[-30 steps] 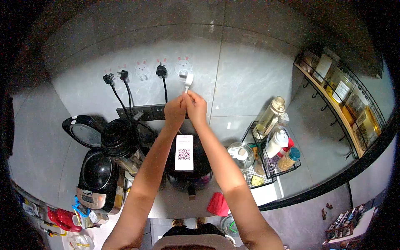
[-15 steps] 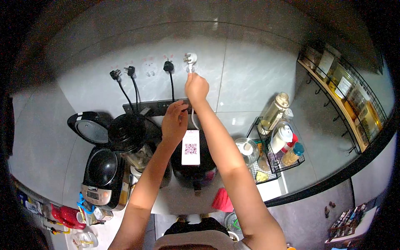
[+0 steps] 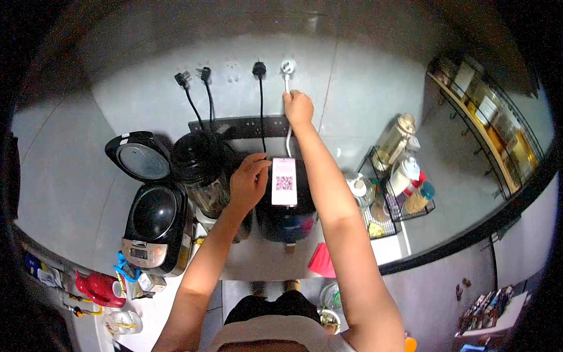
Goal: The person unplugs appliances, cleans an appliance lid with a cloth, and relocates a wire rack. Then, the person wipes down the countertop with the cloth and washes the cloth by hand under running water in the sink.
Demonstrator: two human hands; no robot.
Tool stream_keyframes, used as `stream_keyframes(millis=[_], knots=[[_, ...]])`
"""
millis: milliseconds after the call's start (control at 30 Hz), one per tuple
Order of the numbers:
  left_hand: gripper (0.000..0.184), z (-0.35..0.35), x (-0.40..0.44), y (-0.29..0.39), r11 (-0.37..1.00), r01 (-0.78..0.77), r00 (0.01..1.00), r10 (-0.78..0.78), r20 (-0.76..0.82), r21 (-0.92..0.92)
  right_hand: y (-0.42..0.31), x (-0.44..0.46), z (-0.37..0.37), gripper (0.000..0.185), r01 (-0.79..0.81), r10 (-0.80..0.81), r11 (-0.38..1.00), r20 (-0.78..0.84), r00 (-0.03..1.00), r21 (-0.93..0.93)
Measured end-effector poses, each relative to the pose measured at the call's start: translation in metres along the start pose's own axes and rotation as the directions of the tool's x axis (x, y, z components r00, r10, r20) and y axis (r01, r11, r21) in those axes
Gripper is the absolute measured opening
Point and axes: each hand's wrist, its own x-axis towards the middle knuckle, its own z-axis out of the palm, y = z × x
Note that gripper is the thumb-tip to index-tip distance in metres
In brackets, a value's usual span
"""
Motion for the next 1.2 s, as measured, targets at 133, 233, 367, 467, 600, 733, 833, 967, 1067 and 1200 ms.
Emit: stream_keyframes(millis=[133, 233, 367, 467, 600, 733, 833, 967, 1067, 1200], knots=[[0.014, -0.005, -0.031, 0.005, 0.988, 0.136, 0.989, -0.131, 0.064, -0.068, 0.017, -0.063, -0.025, 0.027, -0.058, 0.090, 0.984, -0.183, 0.979, 0.171], [0.014, -0.006, -0.065, 0.001, 0.973, 0.227, 0.971, -0.222, 0.085, -0.046, 0.039, -0.136, -0.047, 0.028, -0.218, 0.290, 0.905, -0.155, 0.944, 0.365], [0.028, 0.002, -0.093, 0.011, 0.958, 0.284, 0.954, -0.287, 0.090, 0.043, 0.070, -0.239, -0.064, 0.025, -0.334, 0.451, 0.800, -0.132, 0.883, 0.499], [0.055, 0.026, -0.076, 0.025, 0.952, 0.263, 0.956, -0.280, 0.092, 0.158, 0.080, -0.292, -0.068, 0.022, -0.416, 0.537, 0.759, -0.119, 0.835, 0.501], [0.094, 0.058, -0.056, 0.051, 0.830, 0.410, 0.816, -0.518, 0.254, 0.378, 0.070, -0.319, -0.080, 0.020, -0.427, 0.574, 0.699, -0.095, 0.813, 0.574], [0.107, 0.080, -0.034, 0.049, 0.700, 0.475, 0.616, -0.698, 0.365, 0.533, 0.063, -0.317, -0.099, 0.019, -0.401, 0.545, 0.704, -0.083, 0.834, 0.586], [0.109, 0.078, -0.021, 0.033, 0.623, 0.547, 0.461, -0.782, 0.420, 0.559, 0.062, -0.321, -0.102, 0.019, -0.410, 0.524, 0.702, -0.032, 0.851, 0.582], [0.107, 0.069, -0.027, 0.040, 0.549, 0.509, 0.398, -0.833, 0.384, 0.663, 0.058, -0.328, -0.111, 0.018, -0.433, 0.496, 0.696, 0.054, 0.867, 0.573], [0.109, 0.060, -0.035, 0.037, 0.608, 0.487, 0.407, -0.793, 0.453, 0.627, 0.068, -0.341, -0.111, 0.019, -0.421, 0.462, 0.715, 0.074, 0.884, 0.558], [0.109, 0.034, -0.036, 0.035, 0.622, 0.619, 0.335, -0.761, 0.555, 0.480, 0.067, -0.347, -0.121, 0.020, -0.484, 0.495, 0.674, 0.145, 0.857, 0.558]])
